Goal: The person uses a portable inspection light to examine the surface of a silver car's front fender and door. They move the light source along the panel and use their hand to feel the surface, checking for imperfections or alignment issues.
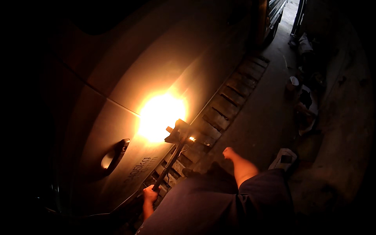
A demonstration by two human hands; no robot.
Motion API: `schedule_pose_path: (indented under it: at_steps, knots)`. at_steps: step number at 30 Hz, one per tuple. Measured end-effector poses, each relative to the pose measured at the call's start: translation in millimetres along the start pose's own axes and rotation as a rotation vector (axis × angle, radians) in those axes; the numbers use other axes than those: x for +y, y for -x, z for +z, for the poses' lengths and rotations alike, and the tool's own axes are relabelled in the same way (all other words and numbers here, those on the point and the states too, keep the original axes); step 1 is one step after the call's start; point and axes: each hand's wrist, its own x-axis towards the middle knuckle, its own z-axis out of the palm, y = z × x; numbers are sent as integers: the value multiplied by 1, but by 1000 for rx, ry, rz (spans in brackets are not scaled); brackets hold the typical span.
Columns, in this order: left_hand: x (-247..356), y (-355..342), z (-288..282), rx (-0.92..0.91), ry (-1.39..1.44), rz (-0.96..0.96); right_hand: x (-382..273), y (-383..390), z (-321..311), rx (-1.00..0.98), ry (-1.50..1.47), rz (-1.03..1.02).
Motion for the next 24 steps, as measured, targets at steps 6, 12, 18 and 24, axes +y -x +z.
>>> schedule_pose_path:
  at_steps: [6,12,18,24]
  knots:
    - [4,4,-4,-3,-63,-16,0,-1,-1,10,-29,-8]
    - [-1,7,-1,17,-80,-18,5,-4,1,-17,-4,-26]
    - [-13,7,3,13,-72,-36,1,-4,-1,-19,66,4]
    - [-9,9,0,-13,-107,-119,-6,4,-2,13,38,17]
